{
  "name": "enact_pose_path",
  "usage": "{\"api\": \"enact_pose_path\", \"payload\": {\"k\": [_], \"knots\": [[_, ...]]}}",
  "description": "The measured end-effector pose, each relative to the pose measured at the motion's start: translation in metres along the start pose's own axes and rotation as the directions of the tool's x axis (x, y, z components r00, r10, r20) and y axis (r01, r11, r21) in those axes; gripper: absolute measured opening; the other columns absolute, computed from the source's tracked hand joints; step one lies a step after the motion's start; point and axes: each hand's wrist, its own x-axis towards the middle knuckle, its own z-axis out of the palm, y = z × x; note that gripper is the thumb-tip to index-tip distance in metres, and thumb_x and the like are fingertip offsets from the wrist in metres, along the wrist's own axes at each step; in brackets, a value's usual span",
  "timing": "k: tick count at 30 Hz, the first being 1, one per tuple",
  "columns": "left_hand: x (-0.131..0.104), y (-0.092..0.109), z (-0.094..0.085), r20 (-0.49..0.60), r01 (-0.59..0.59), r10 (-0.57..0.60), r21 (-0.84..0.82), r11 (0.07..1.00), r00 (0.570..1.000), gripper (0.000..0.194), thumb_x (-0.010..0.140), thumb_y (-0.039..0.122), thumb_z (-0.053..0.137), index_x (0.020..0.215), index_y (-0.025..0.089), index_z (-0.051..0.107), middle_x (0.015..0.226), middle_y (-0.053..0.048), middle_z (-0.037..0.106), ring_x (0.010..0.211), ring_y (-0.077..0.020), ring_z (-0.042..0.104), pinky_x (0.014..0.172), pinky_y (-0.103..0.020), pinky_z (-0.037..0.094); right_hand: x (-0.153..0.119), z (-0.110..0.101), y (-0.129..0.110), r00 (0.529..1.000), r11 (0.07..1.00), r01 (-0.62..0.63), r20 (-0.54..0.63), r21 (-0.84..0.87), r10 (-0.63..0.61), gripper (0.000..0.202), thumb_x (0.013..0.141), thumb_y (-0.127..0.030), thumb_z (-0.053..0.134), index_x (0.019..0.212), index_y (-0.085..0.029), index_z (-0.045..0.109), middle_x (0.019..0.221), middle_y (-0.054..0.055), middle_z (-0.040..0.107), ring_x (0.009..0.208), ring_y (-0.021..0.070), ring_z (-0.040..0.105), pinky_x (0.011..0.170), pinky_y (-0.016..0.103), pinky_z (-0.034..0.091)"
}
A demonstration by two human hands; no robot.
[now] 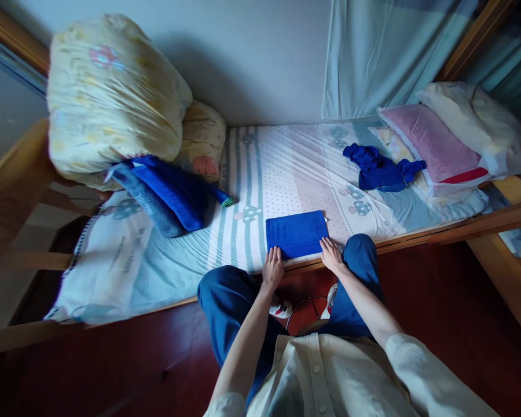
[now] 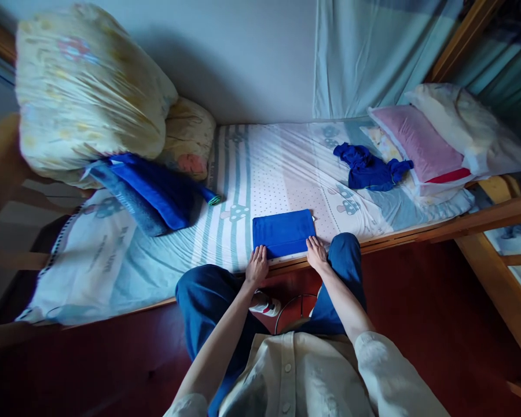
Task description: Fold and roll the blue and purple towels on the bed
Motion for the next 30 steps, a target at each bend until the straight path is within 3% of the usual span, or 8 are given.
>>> {"api": "enact_pose_path", "payload": {"k": [4, 13, 23, 30], "knots": [[0.005, -0.008, 0.008, 0.005, -0.031, 0.031, 0.035, 0.999, 1.000, 0.060, 0.090, 0.005, 0.035, 0.149, -0.002, 0.048, 0.154, -0.028, 0.049, 0.149, -0.0337, 0.043, 0.126, -0.055, 0.029, 0.008, 0.005, 0.000, 0.999, 0.994, -0.004, 0.034, -0.109, 0.008, 0.059, 0.090, -0.004, 0.048, 0.148, -0.004, 0.054, 0.153, 0.021, 0.053, 0.149, 0.0265, 0.043, 0.121, 0.043, 0.038], [0.012, -0.022, 0.018, 0.023, -0.054, 0.054, -0.004, 0.999, 0.998, 0.057, 0.093, 0.006, 0.035, 0.148, 0.003, 0.051, 0.150, -0.027, 0.054, 0.145, -0.0337, 0.049, 0.122, -0.056, 0.036, 0.021, 0.006, 0.010, 0.998, 0.972, 0.053, 0.026, -0.229, -0.049, 0.055, 0.092, -0.002, 0.045, 0.143, -0.013, 0.062, 0.145, 0.019, 0.062, 0.140, 0.0265, 0.055, 0.116, 0.044, 0.044], [-0.012, -0.002, -0.002, 0.101, -0.026, 0.019, 0.068, 0.997, 0.995, 0.060, 0.091, 0.000, 0.036, 0.149, 0.008, 0.051, 0.145, -0.025, 0.059, 0.139, -0.0301, 0.055, 0.117, -0.049, 0.044, 0.001, -0.009, 0.009, 0.995, 0.977, 0.081, 0.077, -0.195, -0.067, 0.056, 0.091, 0.001, 0.046, 0.141, -0.018, 0.063, 0.142, 0.016, 0.063, 0.138, 0.0225, 0.058, 0.116, 0.041, 0.046], [-0.026, 0.003, -0.027, 0.126, 0.096, -0.078, -0.136, 0.986, 0.989, 0.060, 0.086, -0.002, 0.045, 0.142, 0.014, 0.061, 0.145, -0.018, 0.061, 0.138, -0.0269, 0.057, 0.114, -0.040, 0.048, -0.007, -0.018, 0.019, 0.998, 0.997, -0.001, 0.066, 0.073, -0.004, 0.055, 0.087, 0.003, 0.052, 0.131, -0.022, 0.072, 0.135, 0.011, 0.070, 0.129, 0.0235, 0.066, 0.112, 0.037, 0.050]]}}
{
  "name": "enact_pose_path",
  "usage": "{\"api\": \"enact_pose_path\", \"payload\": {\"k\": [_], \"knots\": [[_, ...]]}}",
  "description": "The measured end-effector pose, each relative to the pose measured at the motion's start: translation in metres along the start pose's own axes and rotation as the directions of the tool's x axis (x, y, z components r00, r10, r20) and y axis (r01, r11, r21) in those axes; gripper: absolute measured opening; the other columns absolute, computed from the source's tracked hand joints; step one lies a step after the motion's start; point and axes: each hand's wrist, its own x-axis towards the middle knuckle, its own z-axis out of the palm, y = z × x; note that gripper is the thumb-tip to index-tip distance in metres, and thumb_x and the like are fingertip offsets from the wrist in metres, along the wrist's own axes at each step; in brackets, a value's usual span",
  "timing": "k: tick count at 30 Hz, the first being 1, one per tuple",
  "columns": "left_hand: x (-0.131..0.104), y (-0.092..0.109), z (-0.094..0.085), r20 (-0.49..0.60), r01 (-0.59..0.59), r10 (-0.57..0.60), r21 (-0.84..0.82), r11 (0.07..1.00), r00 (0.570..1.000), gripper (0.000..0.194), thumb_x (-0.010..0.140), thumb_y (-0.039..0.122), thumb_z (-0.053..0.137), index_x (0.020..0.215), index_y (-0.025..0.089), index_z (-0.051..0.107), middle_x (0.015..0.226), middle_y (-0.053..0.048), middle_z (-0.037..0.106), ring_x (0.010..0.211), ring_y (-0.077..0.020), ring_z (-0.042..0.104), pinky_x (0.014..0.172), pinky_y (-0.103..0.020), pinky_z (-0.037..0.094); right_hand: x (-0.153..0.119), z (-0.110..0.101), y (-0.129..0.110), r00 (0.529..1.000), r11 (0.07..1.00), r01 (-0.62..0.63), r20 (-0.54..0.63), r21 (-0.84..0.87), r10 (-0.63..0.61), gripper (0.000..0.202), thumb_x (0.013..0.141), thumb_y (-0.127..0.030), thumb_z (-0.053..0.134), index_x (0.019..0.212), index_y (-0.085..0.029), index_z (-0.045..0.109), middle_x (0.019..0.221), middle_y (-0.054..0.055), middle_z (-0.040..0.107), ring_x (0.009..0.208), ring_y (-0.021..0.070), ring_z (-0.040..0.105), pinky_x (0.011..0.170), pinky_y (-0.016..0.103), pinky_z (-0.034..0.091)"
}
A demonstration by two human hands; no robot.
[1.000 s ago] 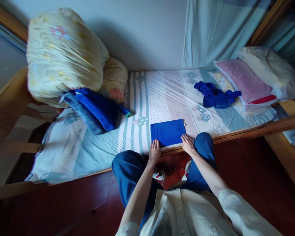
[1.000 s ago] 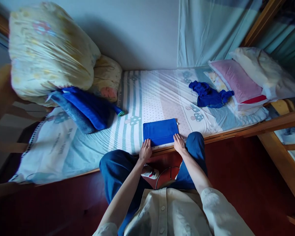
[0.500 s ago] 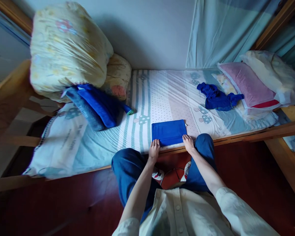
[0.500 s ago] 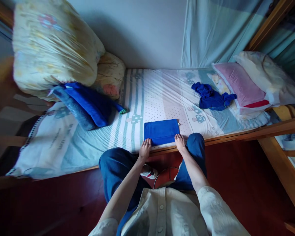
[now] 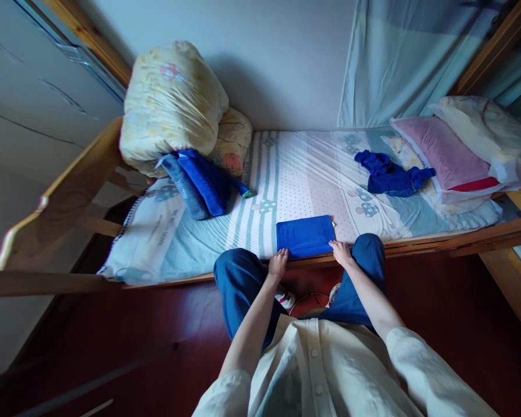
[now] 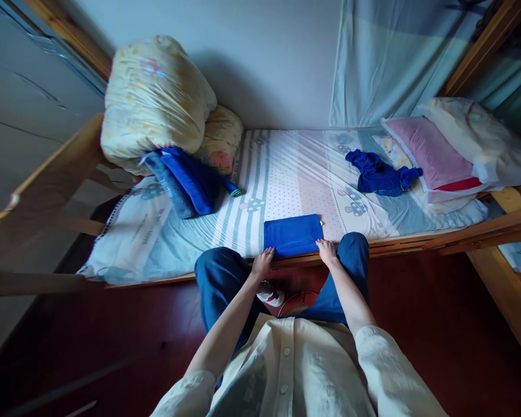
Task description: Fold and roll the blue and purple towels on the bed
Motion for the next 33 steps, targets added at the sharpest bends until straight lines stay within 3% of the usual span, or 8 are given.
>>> {"api": "enact_pose_path", "payload": {"k": [3, 7, 13, 22, 26, 33], "knots": [[0.001, -0.004, -0.010, -0.021, 0.073, -0.075, -0.097, 0.993, 0.997, 0.061, 0.082, -0.001, 0.049, 0.138, 0.019, 0.065, 0.138, -0.013, 0.068, 0.131, -0.0259, 0.063, 0.110, -0.039, 0.051, 0.004, -0.002, 0.007, 0.996, 0.986, -0.080, -0.033, 0.149, 0.086, 0.051, 0.085, -0.002, 0.059, 0.128, -0.025, 0.074, 0.127, 0.007, 0.075, 0.121, 0.0231, 0.070, 0.109, 0.036, 0.053], [0.007, -0.007, -0.021, -0.091, 0.194, -0.248, -0.393, 0.899, 0.965, 0.053, 0.077, 0.003, 0.054, 0.124, 0.016, 0.073, 0.119, -0.012, 0.077, 0.118, -0.0272, 0.070, 0.110, -0.042, 0.051, 0.014, -0.001, 0.012, 0.969, 0.871, -0.138, -0.115, 0.472, 0.217, 0.042, 0.080, -0.006, 0.061, 0.114, -0.022, 0.079, 0.116, 0.006, 0.079, 0.114, 0.0234, 0.073, 0.109, 0.040, 0.053], [0.018, -0.007, -0.025, -0.107, 0.286, -0.439, -0.617, 0.733, 0.892, 0.038, 0.078, 0.013, 0.058, 0.113, 0.011, 0.073, 0.105, -0.014, 0.078, 0.106, -0.0284, 0.073, 0.099, -0.043, 0.057, 0.031, 0.008, 0.017, 0.939, 0.789, -0.154, -0.161, 0.595, 0.305, 0.034, 0.078, -0.018, 0.063, 0.109, -0.014, 0.077, 0.110, 0.011, 0.079, 0.104, 0.0244, 0.074, 0.099, 0.040, 0.057], [0.032, -0.009, -0.017, -0.093, 0.332, -0.549, -0.709, 0.622, 0.831, 0.026, 0.087, 0.028, 0.059, 0.105, 0.012, 0.069, 0.096, -0.012, 0.078, 0.096, -0.0227, 0.074, 0.087, -0.033, 0.059, 0.044, 0.022, 0.016, 0.894, 0.710, -0.221, -0.152, 0.668, 0.421, 0.034, 0.079, -0.034, 0.065, 0.104, -0.012, 0.074, 0.100, 0.013, 0.080, 0.090, 0.0251, 0.074, 0.083, 0.036, 0.059], [0.036, -0.008, -0.016, -0.079, 0.374, -0.589, -0.702, 0.605, 0.805, 0.028, 0.090, 0.034, 0.057, 0.103, 0.013, 0.070, 0.097, -0.012, 0.078, 0.097, -0.0227, 0.074, 0.085, -0.031, 0.058, 0.045, 0.019, 0.014, 0.870, 0.709, -0.273, -0.149, 0.650, 0.470, 0.030, 0.081, -0.042, 0.063, 0.089, -0.015, 0.073, 0.089, 0.011, 0.078, 0.081, 0.0231, 0.071, 0.076, 0.031, 0.056], [0.032, -0.012, -0.018, -0.015, 0.544, -0.688, -0.599, 0.587, 0.725, 0.021, 0.086, 0.034, 0.061, 0.088, 0.017, 0.073, 0.083, -0.011, 0.076, 0.097, -0.0298, 0.073, 0.087, -0.037, 0.054, 0.038, 0.014, 0.014, 0.846, 0.725, -0.369, -0.113, 0.582, 0.521, 0.040, 0.084, -0.052, 0.058, 0.061, -0.019, 0.060, 0.061, 0.002, 0.065, 0.062, 0.0163, 0.056, 0.060, 0.024, 0.044]]}}
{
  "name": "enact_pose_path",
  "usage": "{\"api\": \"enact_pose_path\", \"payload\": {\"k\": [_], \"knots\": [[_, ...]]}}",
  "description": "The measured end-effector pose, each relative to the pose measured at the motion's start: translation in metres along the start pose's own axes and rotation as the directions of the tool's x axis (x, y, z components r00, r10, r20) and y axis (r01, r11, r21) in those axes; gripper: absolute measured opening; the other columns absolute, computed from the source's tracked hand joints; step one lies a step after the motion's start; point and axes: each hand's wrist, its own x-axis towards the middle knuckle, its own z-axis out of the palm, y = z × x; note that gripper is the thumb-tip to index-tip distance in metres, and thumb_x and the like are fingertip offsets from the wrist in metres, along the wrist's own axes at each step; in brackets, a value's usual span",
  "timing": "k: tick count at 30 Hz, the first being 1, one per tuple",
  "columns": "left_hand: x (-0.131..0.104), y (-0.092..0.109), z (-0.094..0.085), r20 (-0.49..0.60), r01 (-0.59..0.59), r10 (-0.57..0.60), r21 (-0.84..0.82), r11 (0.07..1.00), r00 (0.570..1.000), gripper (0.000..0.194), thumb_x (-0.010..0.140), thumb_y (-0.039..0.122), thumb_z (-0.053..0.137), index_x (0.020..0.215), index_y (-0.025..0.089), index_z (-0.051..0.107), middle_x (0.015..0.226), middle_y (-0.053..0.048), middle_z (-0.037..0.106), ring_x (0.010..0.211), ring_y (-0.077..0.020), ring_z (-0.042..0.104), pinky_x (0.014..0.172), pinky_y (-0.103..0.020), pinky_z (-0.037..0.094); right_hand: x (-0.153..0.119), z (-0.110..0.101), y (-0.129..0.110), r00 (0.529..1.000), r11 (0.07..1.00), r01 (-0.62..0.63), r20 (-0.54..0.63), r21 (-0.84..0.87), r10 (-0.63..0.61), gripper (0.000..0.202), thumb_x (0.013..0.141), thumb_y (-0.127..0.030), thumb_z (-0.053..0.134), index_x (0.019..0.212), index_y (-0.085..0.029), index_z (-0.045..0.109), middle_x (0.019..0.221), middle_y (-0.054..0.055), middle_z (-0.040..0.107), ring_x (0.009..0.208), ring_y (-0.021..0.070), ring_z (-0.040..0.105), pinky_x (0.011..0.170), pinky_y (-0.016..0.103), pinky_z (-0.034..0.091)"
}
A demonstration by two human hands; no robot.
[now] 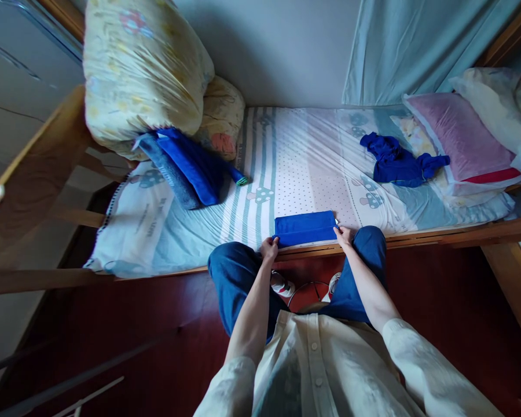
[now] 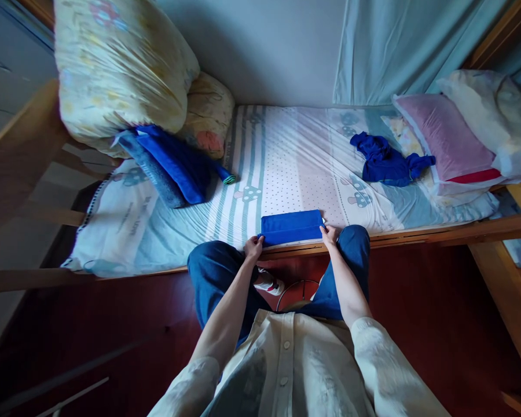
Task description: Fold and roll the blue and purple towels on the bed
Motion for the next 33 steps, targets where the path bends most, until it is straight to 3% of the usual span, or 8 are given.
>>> {"api": "enact_pose_path", "payload": {"k": [5, 21, 27, 33], "knots": [[-0.003, -0.001, -0.001, -0.010, 0.026, -0.025, 0.061, 0.998, 1.000, 0.020, 0.086, 0.036, 0.062, 0.081, 0.019, 0.073, 0.079, -0.010, 0.075, 0.098, -0.0314, 0.072, 0.087, -0.037, 0.053, -0.003, 0.000, 0.000, 0.999, 0.999, -0.035, 0.001, -0.006, 0.035, 0.040, 0.083, -0.052, 0.059, 0.060, -0.019, 0.061, 0.058, 0.002, 0.065, 0.062, 0.0167, 0.057, 0.059, 0.024, 0.042], [0.005, -0.006, 0.010, -0.015, 0.076, -0.075, 0.117, 0.990, 0.997, 0.025, 0.086, 0.037, 0.062, 0.092, 0.017, 0.076, 0.089, -0.013, 0.078, 0.101, -0.0335, 0.072, 0.093, -0.042, 0.053, -0.001, 0.005, -0.002, 0.995, 0.995, -0.103, 0.007, 0.000, 0.103, 0.024, 0.082, -0.037, 0.067, 0.071, -0.016, 0.073, 0.071, 0.005, 0.075, 0.071, 0.0200, 0.066, 0.064, 0.024, 0.046], [0.008, -0.008, 0.013, -0.014, 0.079, -0.078, 0.111, 0.991, 0.997, 0.027, 0.086, 0.037, 0.063, 0.094, 0.015, 0.075, 0.091, -0.014, 0.078, 0.103, -0.0332, 0.072, 0.097, -0.043, 0.051, 0.004, 0.010, 0.001, 0.993, 0.993, -0.116, 0.012, -0.011, 0.116, 0.023, 0.081, -0.036, 0.067, 0.077, -0.016, 0.076, 0.083, 0.008, 0.079, 0.076, 0.0215, 0.068, 0.069, 0.026, 0.049], [0.001, -0.004, 0.009, -0.032, 0.068, -0.066, 0.080, 0.994, 0.997, 0.025, 0.085, 0.038, 0.065, 0.095, 0.017, 0.074, 0.092, -0.012, 0.079, 0.101, -0.0304, 0.073, 0.094, -0.039, 0.053, 0.003, 0.010, 0.004, 0.997, 0.997, -0.081, 0.001, -0.006, 0.081, 0.026, 0.080, -0.041, 0.067, 0.076, -0.016, 0.075, 0.077, 0.007, 0.078, 0.074, 0.0207, 0.068, 0.070, 0.026, 0.051]]}}
